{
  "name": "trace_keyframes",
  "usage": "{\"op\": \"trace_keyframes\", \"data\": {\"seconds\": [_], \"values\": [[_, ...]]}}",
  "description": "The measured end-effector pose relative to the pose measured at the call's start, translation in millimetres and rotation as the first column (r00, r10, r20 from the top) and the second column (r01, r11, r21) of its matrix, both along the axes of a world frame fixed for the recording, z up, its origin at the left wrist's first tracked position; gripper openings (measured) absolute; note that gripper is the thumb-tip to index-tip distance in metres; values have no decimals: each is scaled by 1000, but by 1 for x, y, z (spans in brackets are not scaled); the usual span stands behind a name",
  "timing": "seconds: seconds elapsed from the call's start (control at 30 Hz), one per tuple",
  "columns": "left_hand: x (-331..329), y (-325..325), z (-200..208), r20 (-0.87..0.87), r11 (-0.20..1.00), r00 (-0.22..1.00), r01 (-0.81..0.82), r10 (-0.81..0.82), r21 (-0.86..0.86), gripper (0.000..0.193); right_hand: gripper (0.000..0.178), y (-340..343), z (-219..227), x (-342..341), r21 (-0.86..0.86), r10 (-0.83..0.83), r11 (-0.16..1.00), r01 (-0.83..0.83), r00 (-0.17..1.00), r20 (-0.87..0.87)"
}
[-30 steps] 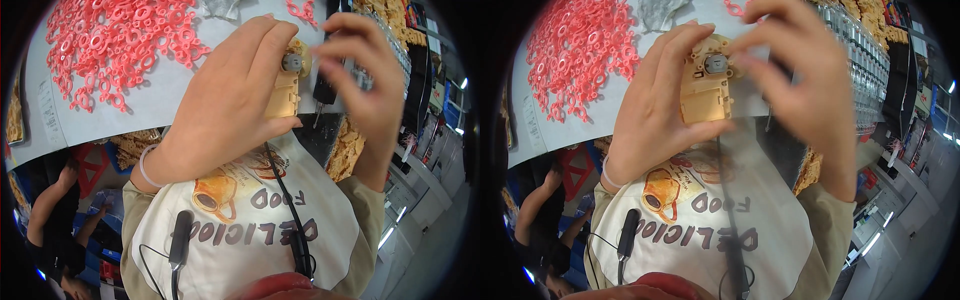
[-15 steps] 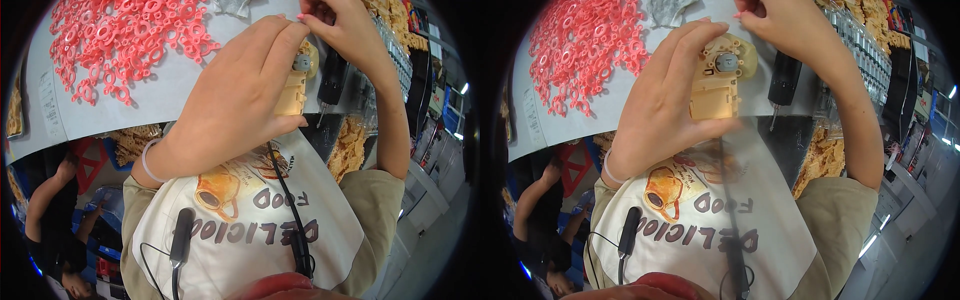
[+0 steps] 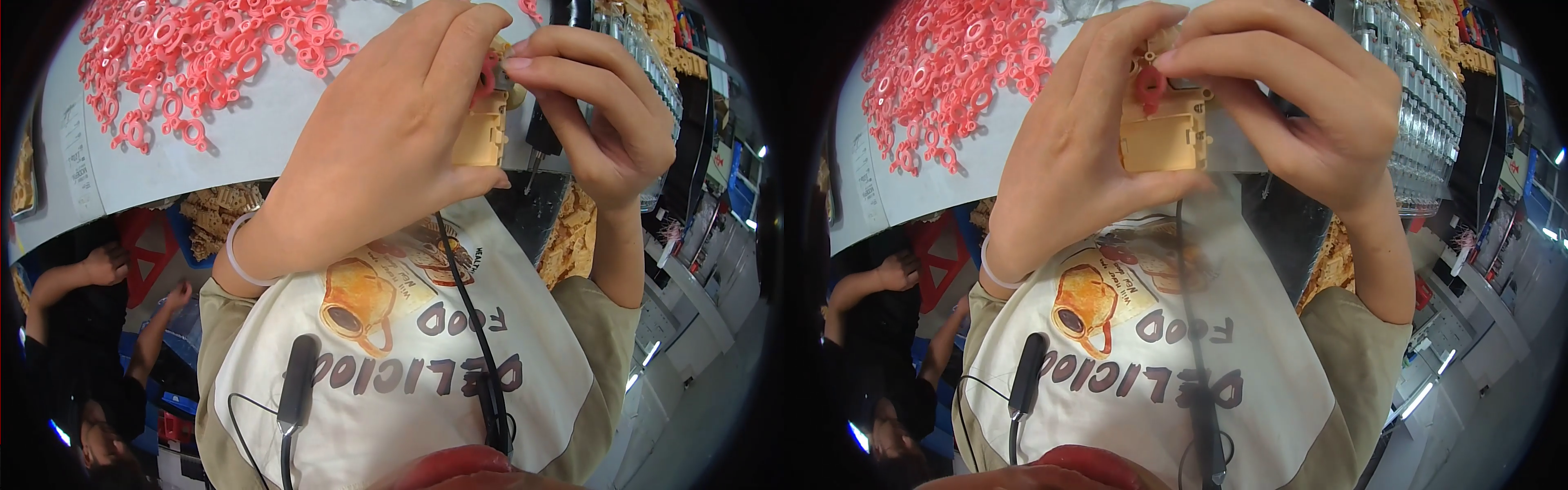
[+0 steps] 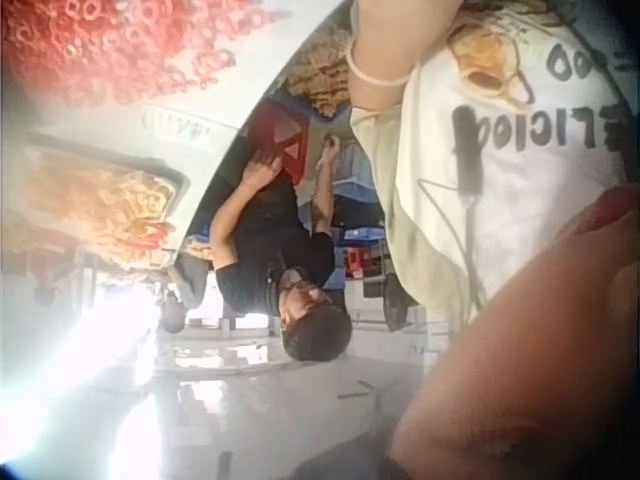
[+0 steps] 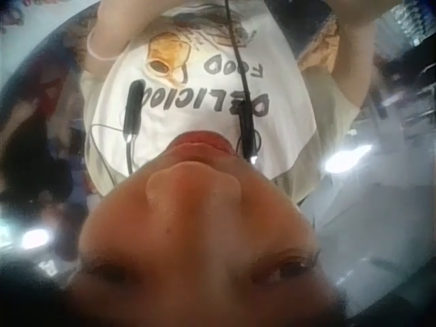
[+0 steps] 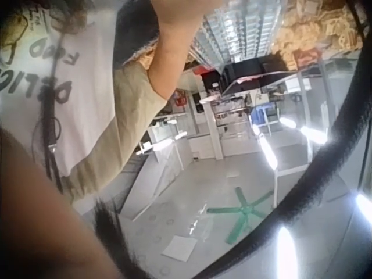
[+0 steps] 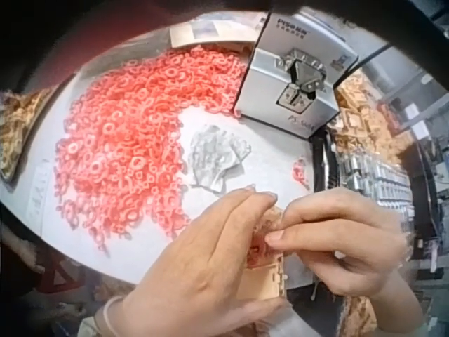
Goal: The person assembles small plastic toy components, including pink rings and yellow housings, using an electric screwdriver.
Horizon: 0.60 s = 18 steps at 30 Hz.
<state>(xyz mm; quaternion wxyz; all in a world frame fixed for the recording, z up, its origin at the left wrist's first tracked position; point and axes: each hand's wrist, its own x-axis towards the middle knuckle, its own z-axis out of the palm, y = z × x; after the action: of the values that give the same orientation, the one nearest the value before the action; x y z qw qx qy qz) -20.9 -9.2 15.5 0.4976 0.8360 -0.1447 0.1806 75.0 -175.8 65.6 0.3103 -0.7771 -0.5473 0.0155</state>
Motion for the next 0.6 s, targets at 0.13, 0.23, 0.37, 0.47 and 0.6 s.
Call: {"op": "trace_keyframes", "data": {"seconds": [0.13, 0.23, 0.37, 0.47, 0.6], "values": [[-1, -1, 0, 16, 1000, 1000, 6, -5, -14, 86, 28, 8, -1, -7, -65, 50, 997, -37, 976, 211], [-2, -4, -1, 26, 1000, 1000, -7, 8, -27, 86, 27, 15, 12, -12, -42, -85, 994, 96, 976, 203], [0, -3, 0, 55, 999, 998, 16, -13, -51, 85, 20, 37, 43, -5, -348, -150, 933, 88, 976, -155], [2, -3, -1, 74, 998, 997, 21, -16, -67, 85, 22, 36, 42, -7, -349, -147, 935, 62, 964, -222], [1, -1, -5, 74, 997, 997, -17, 23, -71, 85, 24, 21, 13, -2, -198, 104, 977, -74, 984, 145]]}}
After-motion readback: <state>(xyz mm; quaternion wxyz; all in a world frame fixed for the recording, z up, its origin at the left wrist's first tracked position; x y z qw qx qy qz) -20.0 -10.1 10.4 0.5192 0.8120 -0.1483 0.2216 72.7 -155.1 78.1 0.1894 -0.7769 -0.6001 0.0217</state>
